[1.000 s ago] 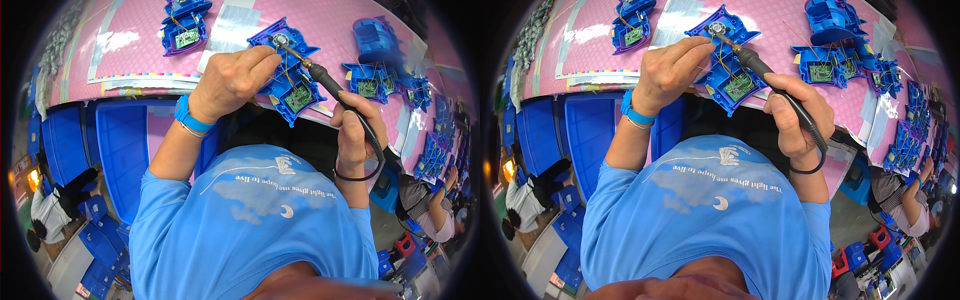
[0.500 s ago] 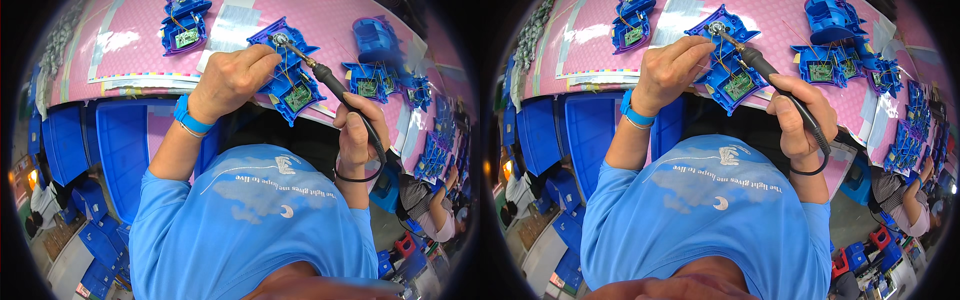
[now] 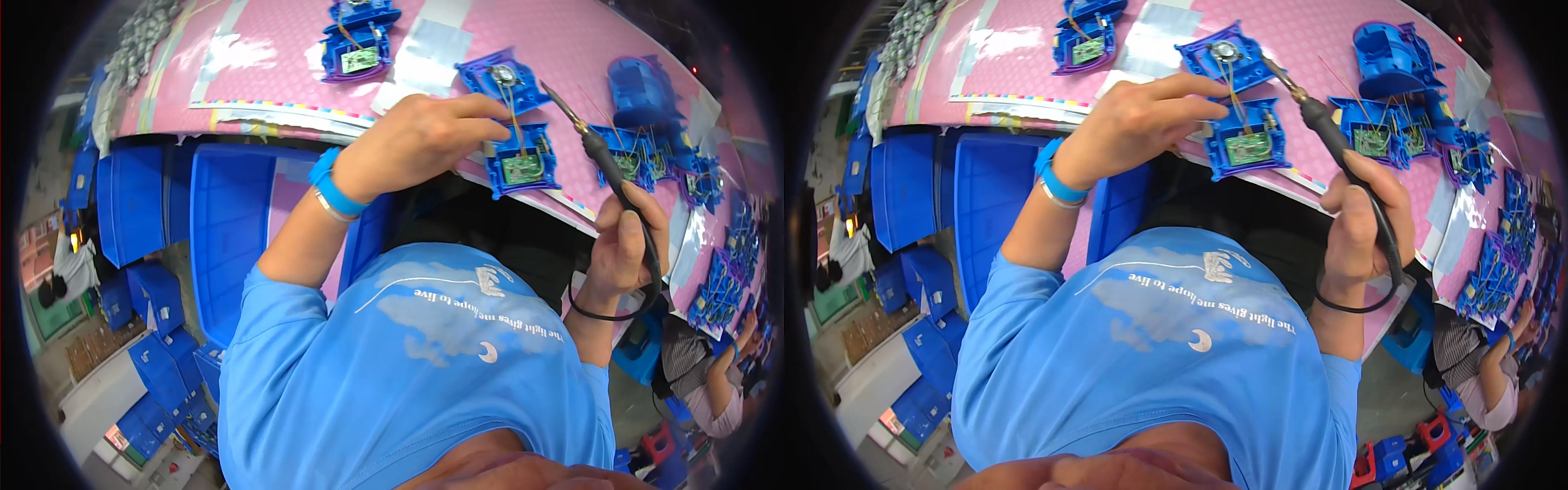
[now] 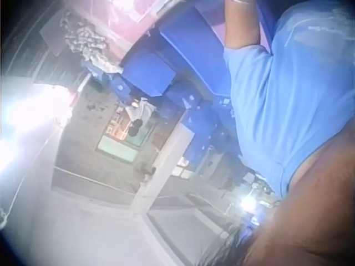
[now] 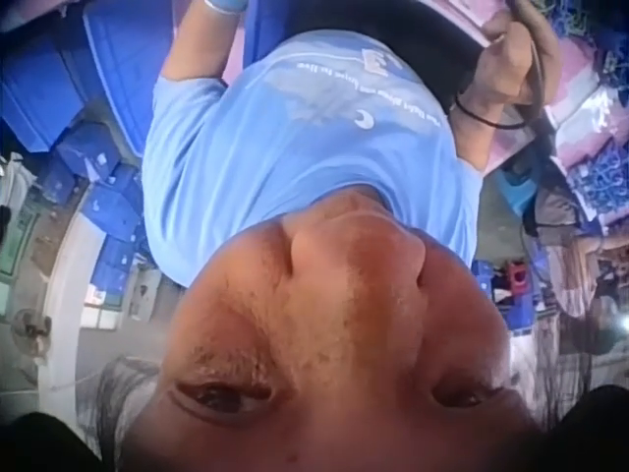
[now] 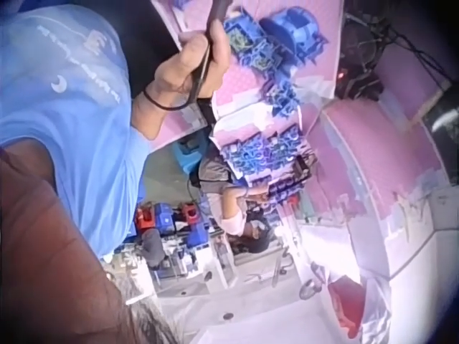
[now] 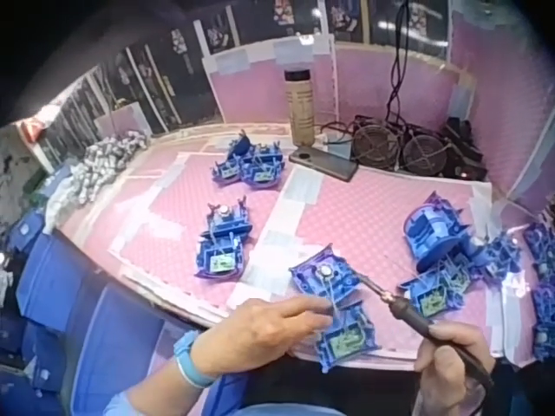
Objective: Soldering components or wires onto small electronic circuit boards at a factory workbench.
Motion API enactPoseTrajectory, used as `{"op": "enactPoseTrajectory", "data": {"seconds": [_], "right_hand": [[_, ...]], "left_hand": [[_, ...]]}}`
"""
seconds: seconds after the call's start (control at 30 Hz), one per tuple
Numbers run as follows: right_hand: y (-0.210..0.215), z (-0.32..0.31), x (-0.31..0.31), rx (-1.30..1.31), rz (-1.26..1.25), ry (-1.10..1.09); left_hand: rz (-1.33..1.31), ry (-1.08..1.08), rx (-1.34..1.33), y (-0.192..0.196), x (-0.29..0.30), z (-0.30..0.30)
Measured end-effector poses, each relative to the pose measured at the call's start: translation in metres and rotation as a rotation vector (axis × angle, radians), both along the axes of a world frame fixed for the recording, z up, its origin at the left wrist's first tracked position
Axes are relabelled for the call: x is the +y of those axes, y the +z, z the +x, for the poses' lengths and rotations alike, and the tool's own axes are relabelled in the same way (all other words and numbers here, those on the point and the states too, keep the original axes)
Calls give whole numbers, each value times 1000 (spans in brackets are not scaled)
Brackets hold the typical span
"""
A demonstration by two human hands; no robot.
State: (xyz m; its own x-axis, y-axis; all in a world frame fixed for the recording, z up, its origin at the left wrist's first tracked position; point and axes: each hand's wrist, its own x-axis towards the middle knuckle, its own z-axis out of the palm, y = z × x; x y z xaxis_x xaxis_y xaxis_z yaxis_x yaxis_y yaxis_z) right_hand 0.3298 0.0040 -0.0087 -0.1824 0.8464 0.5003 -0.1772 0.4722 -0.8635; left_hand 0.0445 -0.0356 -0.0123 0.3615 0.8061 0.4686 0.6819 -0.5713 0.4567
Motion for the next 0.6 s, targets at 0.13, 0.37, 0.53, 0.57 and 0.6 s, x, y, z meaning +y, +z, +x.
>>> {"op": "enactPoseTrajectory", "data": {"seconds": [0.13,0.37,0.53,0.57,0.6], "right_hand": [[3,5,-2,20,30,1],[5,7,-11,-1,20,-36],[9,7,-14,-8,18,3],[11,6,-14,-9,23,-9],[12,5,-14,-6,18,-22]], "left_hand": [[113,81,158,-1,29,-17],[83,-119,161,9,55,-43],[-40,-146,157,11,45,-36],[-35,-159,157,14,44,-33],[-70,-131,266,17,44,-30]]}}
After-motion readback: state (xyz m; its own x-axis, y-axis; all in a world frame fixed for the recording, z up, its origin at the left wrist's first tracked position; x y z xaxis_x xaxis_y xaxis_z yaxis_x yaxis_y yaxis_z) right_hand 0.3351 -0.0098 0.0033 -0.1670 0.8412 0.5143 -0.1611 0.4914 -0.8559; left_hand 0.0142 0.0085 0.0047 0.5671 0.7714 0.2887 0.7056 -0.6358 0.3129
